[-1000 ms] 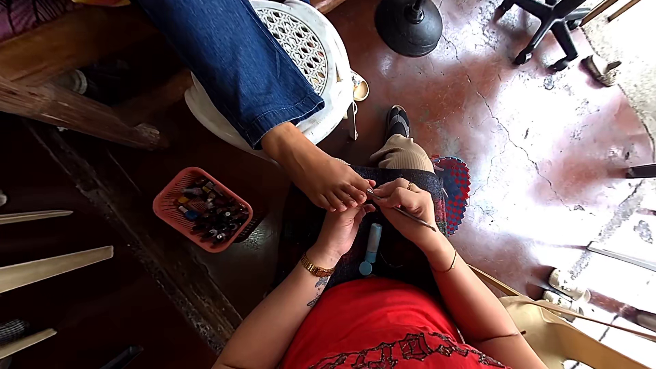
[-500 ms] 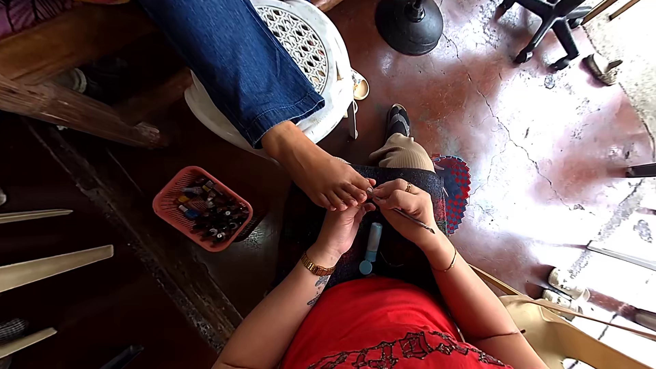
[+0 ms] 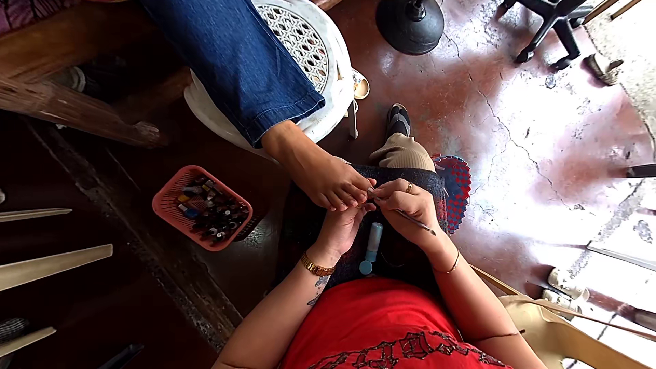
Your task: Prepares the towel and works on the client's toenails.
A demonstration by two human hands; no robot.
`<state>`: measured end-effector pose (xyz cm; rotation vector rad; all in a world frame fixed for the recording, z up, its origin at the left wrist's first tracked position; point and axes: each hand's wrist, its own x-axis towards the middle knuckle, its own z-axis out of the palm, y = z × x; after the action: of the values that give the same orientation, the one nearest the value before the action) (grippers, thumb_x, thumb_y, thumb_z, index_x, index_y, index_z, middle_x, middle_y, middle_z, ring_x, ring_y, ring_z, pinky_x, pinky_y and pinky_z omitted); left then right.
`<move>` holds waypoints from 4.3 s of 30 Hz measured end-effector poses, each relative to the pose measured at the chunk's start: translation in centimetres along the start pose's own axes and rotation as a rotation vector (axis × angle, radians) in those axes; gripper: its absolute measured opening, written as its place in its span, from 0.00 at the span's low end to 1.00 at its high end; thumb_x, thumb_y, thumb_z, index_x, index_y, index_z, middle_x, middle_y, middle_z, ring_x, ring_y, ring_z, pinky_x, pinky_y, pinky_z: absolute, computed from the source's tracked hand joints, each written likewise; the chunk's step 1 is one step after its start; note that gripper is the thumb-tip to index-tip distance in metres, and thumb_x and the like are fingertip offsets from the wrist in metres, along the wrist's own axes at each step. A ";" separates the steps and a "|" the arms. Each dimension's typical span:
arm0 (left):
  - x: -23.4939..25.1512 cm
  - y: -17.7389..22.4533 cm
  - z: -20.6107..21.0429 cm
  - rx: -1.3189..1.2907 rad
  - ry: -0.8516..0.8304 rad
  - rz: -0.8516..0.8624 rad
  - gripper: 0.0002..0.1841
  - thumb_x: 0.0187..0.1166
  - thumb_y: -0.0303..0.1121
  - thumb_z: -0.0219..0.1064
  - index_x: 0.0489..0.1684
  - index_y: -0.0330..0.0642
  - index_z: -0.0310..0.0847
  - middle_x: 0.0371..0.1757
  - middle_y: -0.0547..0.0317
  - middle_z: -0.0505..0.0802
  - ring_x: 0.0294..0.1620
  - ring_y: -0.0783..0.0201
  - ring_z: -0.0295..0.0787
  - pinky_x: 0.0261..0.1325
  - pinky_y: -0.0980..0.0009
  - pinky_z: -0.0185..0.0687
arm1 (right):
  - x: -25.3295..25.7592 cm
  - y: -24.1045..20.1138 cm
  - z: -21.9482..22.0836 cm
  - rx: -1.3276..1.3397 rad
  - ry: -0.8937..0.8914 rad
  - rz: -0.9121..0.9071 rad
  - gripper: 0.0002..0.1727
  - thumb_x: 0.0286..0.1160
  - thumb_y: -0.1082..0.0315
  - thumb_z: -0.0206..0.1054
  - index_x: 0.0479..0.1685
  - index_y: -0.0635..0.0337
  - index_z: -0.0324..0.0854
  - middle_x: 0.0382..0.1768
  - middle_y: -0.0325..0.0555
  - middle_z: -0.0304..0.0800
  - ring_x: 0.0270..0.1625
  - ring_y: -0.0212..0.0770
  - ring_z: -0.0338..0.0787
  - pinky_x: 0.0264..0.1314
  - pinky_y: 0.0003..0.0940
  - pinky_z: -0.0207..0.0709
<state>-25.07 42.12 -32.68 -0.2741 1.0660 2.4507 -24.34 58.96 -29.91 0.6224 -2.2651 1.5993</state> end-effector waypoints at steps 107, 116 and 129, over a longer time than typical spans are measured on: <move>0.0 -0.1 -0.1 0.050 0.026 0.003 0.09 0.78 0.21 0.65 0.50 0.41 0.87 0.46 0.58 0.93 0.46 0.66 0.90 0.61 0.68 0.86 | -0.8 -1.9 2.2 -0.365 0.114 -0.045 0.08 0.69 0.81 0.68 0.25 0.63 0.86 0.43 0.53 0.94 0.54 0.45 0.93 0.53 0.36 0.89; 0.0 0.0 -0.1 0.055 0.044 0.011 0.10 0.77 0.19 0.65 0.49 0.41 0.87 0.45 0.58 0.93 0.44 0.66 0.90 0.60 0.68 0.86 | -0.4 -2.3 2.0 -0.350 0.098 0.000 0.09 0.69 0.80 0.68 0.22 0.62 0.85 0.42 0.51 0.94 0.52 0.43 0.94 0.50 0.34 0.88; 0.1 -0.3 -0.3 0.021 0.038 0.005 0.08 0.78 0.21 0.66 0.50 0.39 0.86 0.48 0.55 0.92 0.47 0.64 0.90 0.59 0.67 0.87 | 0.3 -2.6 1.1 -0.119 0.127 0.193 0.07 0.63 0.83 0.71 0.22 0.65 0.85 0.40 0.48 0.92 0.45 0.34 0.91 0.44 0.25 0.87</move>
<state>-25.00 42.12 -33.06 -0.3129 1.1083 2.4463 -23.28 57.16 -28.03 0.2710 -2.3633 1.5256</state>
